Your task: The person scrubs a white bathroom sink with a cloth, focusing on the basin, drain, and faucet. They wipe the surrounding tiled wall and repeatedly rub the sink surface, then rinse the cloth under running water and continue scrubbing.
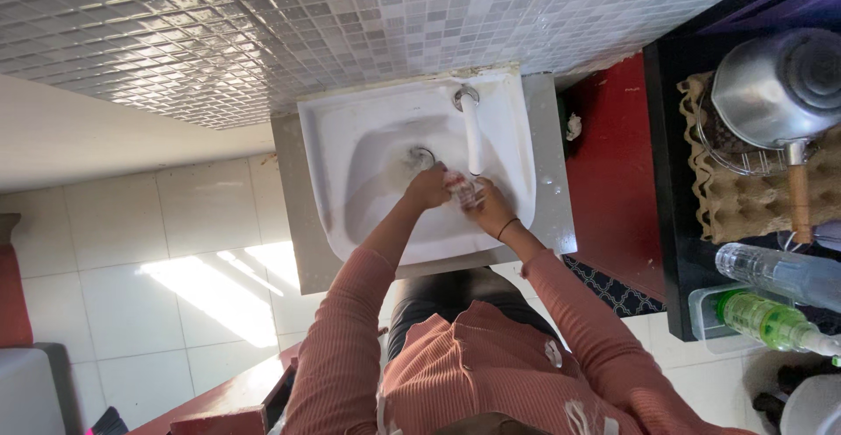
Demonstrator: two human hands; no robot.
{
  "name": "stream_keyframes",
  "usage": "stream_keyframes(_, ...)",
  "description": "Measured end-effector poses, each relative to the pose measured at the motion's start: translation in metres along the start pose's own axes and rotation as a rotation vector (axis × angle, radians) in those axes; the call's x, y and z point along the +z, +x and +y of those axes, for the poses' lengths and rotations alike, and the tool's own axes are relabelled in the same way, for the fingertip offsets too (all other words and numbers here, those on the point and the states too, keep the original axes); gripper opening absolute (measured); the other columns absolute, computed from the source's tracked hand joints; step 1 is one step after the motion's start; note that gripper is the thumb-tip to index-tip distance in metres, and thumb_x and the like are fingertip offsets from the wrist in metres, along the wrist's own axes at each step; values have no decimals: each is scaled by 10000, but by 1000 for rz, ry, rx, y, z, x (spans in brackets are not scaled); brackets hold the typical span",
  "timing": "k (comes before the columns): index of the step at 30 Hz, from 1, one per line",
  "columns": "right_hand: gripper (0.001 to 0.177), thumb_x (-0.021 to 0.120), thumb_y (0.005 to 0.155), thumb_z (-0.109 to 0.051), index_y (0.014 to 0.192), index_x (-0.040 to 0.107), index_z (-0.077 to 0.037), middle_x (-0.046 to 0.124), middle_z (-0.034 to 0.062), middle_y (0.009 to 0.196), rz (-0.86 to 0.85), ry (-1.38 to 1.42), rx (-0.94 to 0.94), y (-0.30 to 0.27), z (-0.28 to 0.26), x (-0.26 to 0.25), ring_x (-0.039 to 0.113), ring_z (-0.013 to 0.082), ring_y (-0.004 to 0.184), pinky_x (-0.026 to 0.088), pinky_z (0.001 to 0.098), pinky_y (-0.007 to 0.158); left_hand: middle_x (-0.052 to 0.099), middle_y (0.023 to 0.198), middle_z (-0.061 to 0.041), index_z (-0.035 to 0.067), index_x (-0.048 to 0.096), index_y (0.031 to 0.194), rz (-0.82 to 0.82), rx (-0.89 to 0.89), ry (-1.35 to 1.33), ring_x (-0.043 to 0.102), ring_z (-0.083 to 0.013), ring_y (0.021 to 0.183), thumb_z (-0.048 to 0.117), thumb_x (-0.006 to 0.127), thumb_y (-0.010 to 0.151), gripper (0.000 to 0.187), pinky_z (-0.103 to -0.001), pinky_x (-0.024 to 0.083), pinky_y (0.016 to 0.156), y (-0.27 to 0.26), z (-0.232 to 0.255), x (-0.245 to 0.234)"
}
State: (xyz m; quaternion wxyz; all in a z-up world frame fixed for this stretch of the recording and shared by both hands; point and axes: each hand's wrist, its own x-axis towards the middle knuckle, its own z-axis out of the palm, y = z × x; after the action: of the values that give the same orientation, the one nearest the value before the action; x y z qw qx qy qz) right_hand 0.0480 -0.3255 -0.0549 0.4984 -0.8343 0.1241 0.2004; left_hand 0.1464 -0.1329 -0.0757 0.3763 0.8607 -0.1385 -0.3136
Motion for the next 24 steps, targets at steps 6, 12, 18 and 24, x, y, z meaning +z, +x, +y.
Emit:
stream_keyframes(6,814,757,893,-174,1570,323,-48,501,204,1489,218,-68,-184,-14,6,-3,572,342,1296,481,419,1078,668,1062,-114,48,503,1340,-168,-147,-838,663,-209,867,32,762,730,662,-373,558,716,4,16,-1)
stream_keyframes(12,965,797,827,-176,1598,235,-30,392,247,1566,292,-157,-199,-25,-22,-10,414,411,1441,386,446,1169,695,1138,-98,40,549,1305,-269,-73,-1553,710,-212,1021,56,656,856,462,-350,601,884,-2,53,30)
stream_keyframes(18,1065,919,702,-276,1533,302,-25,424,231,1475,236,-140,-243,-23,-23,-12,415,399,1400,384,449,1158,681,1181,-85,-4,569,1350,-170,-263,-1366,674,-199,1069,226,685,1014,423,-338,559,921,13,32,68)
stream_keyframes(24,970,854,791,-315,1547,327,-13,511,185,1453,135,189,-222,-3,-5,-12,576,312,1295,508,398,1075,643,1233,-130,-40,496,1437,-1,-108,-1007,602,-231,1144,319,600,1031,552,-331,513,973,29,1,52)
